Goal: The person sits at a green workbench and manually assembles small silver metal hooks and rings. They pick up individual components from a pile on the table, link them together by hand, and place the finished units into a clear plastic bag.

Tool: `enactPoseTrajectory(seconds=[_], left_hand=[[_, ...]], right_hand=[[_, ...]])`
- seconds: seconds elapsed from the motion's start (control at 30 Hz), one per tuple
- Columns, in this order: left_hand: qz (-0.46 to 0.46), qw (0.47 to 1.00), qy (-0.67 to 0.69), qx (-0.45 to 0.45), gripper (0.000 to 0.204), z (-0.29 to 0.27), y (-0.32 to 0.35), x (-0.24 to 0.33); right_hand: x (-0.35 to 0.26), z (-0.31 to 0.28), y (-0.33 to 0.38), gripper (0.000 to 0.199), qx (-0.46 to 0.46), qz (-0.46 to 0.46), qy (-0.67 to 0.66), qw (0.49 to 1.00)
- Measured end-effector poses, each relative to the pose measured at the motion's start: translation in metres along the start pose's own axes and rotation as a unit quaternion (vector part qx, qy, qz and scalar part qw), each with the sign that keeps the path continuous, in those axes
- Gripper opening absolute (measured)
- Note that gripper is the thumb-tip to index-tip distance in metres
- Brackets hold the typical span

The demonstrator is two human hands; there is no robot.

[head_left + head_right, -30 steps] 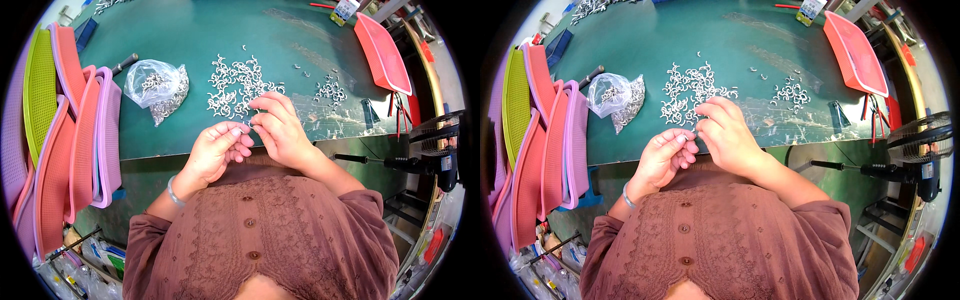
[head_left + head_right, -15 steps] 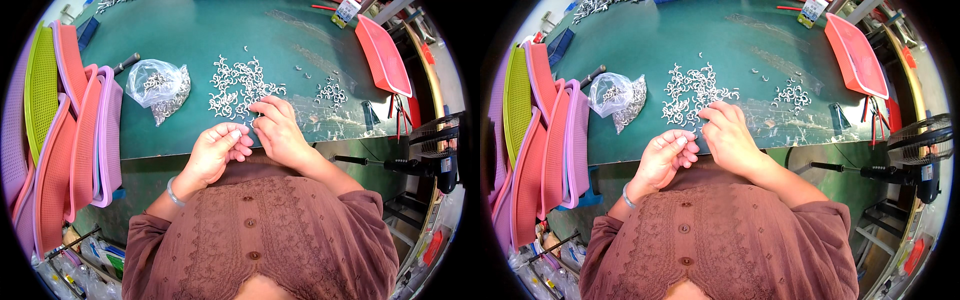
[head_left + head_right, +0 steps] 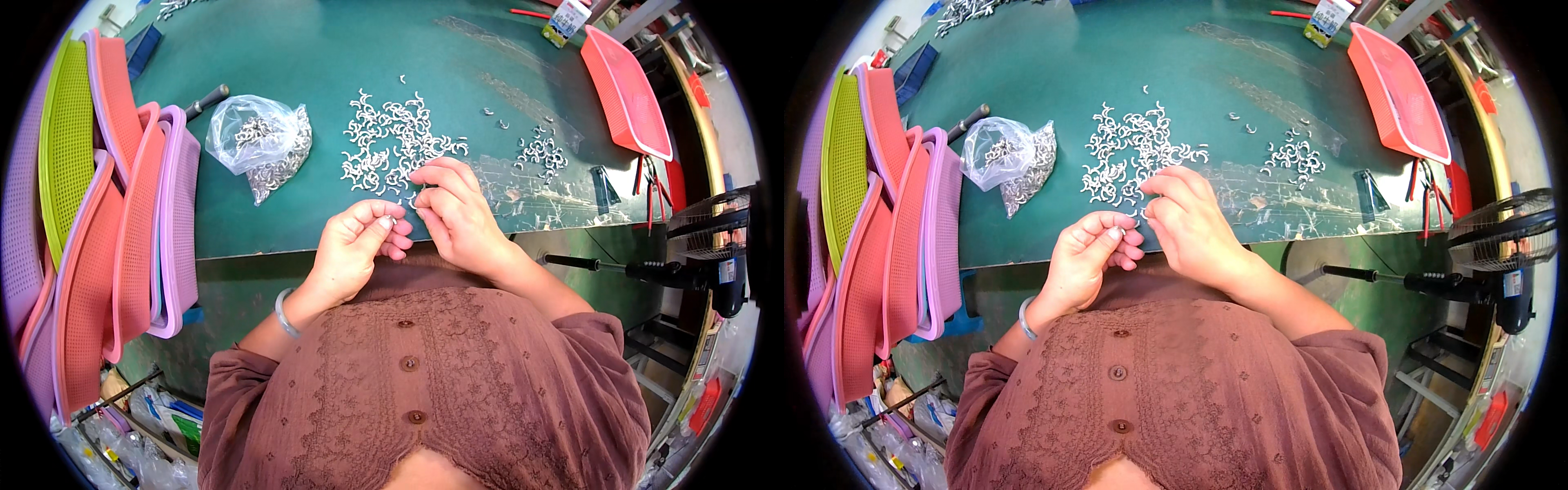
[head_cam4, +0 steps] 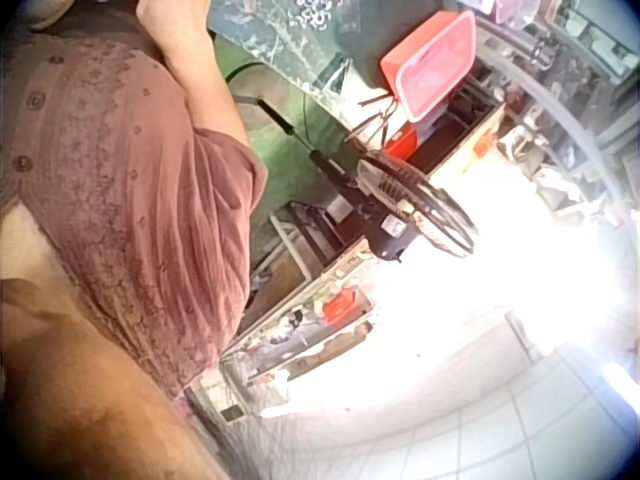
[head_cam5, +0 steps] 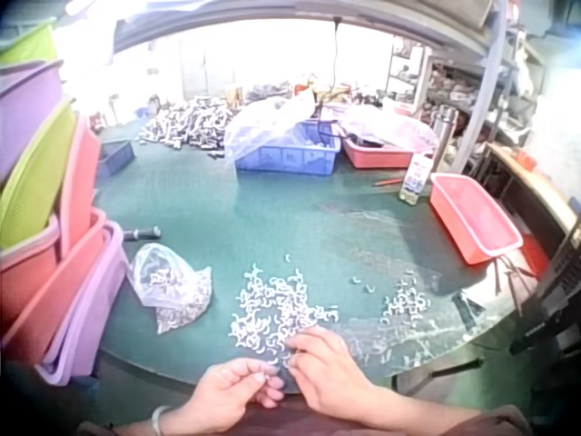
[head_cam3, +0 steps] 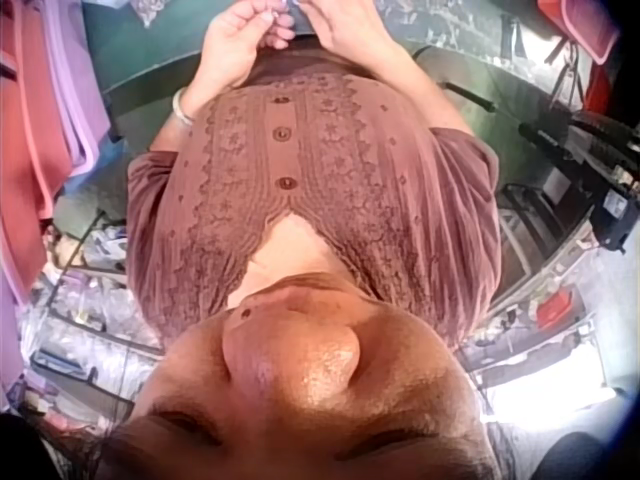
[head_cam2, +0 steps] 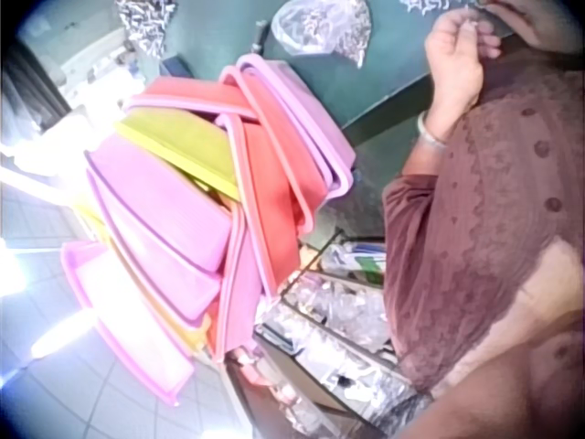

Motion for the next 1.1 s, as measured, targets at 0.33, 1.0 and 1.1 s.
enactPoseTrajectory(seconds=[0.33,1.0,1.1], left_hand=[[-0.030,0.997,0.071,-0.021,0.018,0.005,-0.002,0.007],[0.009,0.996,0.089,0.031,0.014,-0.013,0.005,0.012],[0.015,0.994,0.094,0.054,0.015,-0.017,0.008,0.017]], right_hand=[[-0.009,-0.002,-0.008,0.017,0.028,-0.048,-0.015,0.998],[0.004,-0.007,-0.002,0.017,-0.004,0.018,0.056,0.998],[0.005,-0.010,0.000,0.019,-0.022,0.008,0.079,0.997]])
Point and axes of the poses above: each hand's wrist, its own y-axis away from the middle knuckle, its own z-axis out of the palm, x = y × z, the point moved 2 cm from there along -y, towards the middle knuckle, and after that the axes turned 7 degrees about -z, right-handed, at the moved point
